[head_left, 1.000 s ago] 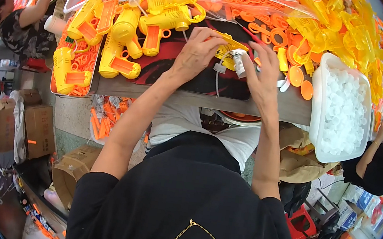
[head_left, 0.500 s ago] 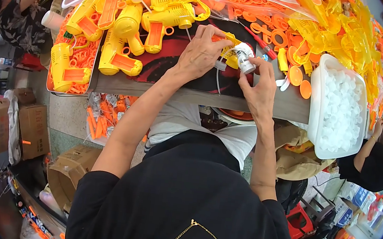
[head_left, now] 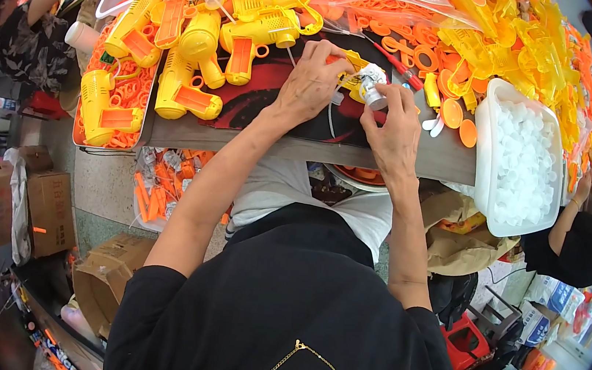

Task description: Assembling plastic toy dart blasters by snapping together various orange and yellow components.

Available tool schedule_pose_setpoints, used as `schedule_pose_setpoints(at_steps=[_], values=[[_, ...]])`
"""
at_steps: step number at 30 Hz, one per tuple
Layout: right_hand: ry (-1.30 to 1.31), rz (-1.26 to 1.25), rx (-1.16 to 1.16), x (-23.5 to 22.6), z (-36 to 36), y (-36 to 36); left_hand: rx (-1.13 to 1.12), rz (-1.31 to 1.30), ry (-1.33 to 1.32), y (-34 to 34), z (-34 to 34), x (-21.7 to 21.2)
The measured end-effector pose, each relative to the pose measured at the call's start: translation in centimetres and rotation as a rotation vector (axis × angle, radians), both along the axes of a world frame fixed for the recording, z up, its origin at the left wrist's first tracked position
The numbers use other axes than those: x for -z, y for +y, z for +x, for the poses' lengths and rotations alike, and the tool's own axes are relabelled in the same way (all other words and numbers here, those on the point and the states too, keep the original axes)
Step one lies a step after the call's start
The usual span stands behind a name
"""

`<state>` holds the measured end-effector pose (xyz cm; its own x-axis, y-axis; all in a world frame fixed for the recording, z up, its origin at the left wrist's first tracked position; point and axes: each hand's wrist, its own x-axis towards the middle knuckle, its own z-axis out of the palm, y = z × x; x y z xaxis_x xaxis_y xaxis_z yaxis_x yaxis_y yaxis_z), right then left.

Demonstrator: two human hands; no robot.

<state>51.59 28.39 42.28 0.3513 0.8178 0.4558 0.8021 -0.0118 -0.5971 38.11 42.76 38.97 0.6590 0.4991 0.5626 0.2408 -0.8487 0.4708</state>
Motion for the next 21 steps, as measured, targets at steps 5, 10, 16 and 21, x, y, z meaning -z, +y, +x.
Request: schedule_pose_setpoints(at_steps=[5,10,16,21], values=[[-0.113,0.056,0.015,0.0,-0.2,1.7,-0.019,0.016,-0.009,-0.4,0.3,-0.3],[0.385,0.082,-0.004,3.4,2.1,1.8,0.008,-0.029,-0.063,-0.4,0.4,-0.2],[0.331,0.086,-0.062,2.5,2.3,2.2,-0.002,-0.141,-0.202,0.1,-0.9,-0.8],[0.296,0.07,-0.095,1.5,3.3,2.2,0.102,0.108,-0.045,0.3,1.0,-4.5]])
